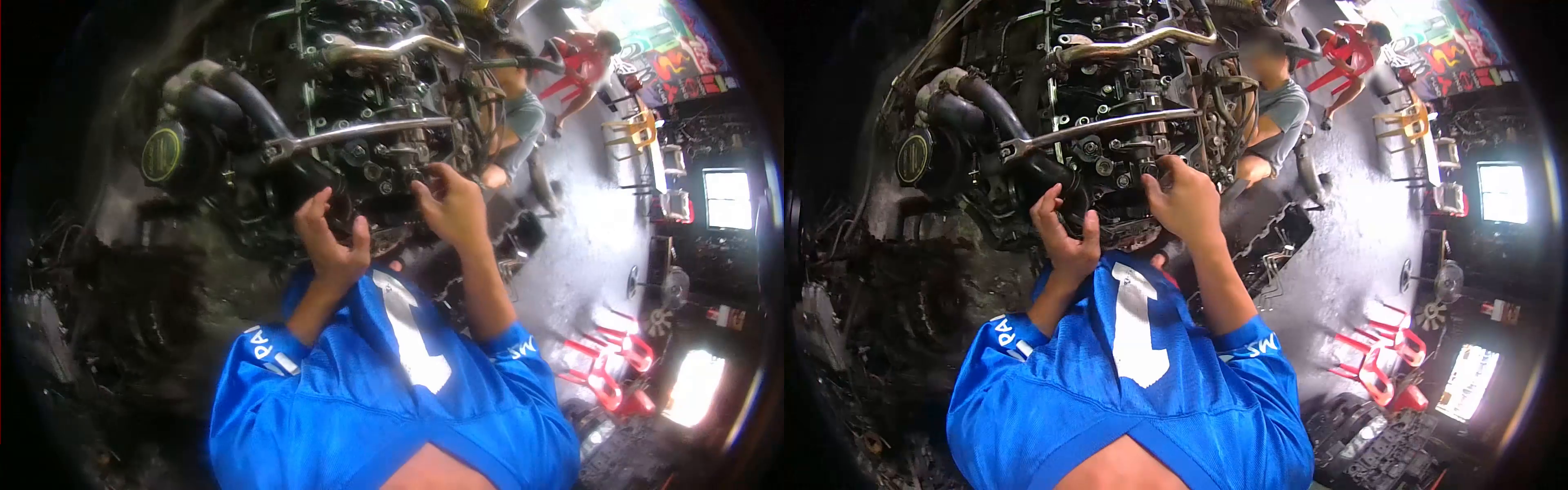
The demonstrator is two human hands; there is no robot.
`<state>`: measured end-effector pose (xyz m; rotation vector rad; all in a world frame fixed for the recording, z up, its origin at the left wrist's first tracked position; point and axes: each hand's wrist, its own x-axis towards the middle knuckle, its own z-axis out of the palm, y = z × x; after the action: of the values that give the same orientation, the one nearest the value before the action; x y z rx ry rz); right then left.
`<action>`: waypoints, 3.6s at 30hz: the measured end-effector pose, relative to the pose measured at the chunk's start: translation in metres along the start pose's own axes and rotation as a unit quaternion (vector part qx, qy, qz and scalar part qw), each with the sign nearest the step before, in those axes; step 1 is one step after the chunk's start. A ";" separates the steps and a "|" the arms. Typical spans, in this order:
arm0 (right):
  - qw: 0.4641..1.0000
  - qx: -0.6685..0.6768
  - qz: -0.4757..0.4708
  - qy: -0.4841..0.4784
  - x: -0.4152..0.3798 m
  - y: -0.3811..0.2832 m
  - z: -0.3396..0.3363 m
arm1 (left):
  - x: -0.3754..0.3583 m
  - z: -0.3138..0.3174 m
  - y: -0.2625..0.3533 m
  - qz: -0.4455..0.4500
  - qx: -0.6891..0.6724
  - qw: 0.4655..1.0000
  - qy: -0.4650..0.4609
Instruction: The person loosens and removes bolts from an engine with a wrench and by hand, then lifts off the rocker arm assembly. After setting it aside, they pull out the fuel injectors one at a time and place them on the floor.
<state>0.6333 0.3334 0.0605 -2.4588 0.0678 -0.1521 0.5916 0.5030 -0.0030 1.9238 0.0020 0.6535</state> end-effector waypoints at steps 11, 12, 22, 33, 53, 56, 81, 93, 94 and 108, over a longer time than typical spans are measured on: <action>0.955 -0.141 -0.203 -0.164 0.035 0.004 -0.008 | 0.025 -0.041 -0.062 0.024 0.194 0.978 0.074; 0.954 -0.139 -0.206 -0.165 0.033 0.003 -0.008 | 0.027 -0.040 -0.066 0.040 0.172 0.981 0.084; 0.928 -0.134 -0.335 -0.095 0.037 0.018 -0.001 | 0.027 -0.035 -0.067 0.021 0.169 0.981 0.094; 0.951 -0.156 -0.259 -0.058 0.031 0.025 0.003 | 0.040 -0.065 -0.032 0.097 0.160 0.963 0.192; 0.933 -0.326 -0.069 -0.139 0.030 0.003 -0.002 | 0.213 -0.137 -0.037 0.016 0.410 0.909 0.074; 0.926 -0.273 -0.237 -0.106 0.034 0.017 -0.005 | 0.213 -0.136 -0.033 0.051 0.397 0.913 0.081; 0.938 -0.241 -0.231 -0.097 0.035 0.017 0.001 | 0.213 -0.136 -0.023 0.059 0.356 0.931 0.042; 0.931 -0.170 -0.311 -0.084 0.038 0.023 -0.003 | 0.207 -0.132 -0.012 0.056 0.321 0.944 0.044; 0.931 -0.169 -0.315 -0.078 0.037 0.020 -0.004 | 0.207 -0.133 -0.009 0.061 0.322 0.943 0.050; 0.971 -0.232 -0.036 -0.053 0.022 0.009 0.019 | 0.203 -0.130 -0.009 0.000 0.356 0.934 0.024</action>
<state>0.6573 0.3368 0.0420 -2.9341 -0.0370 -0.0355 0.7098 0.6759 0.1169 2.6002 0.3094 0.7652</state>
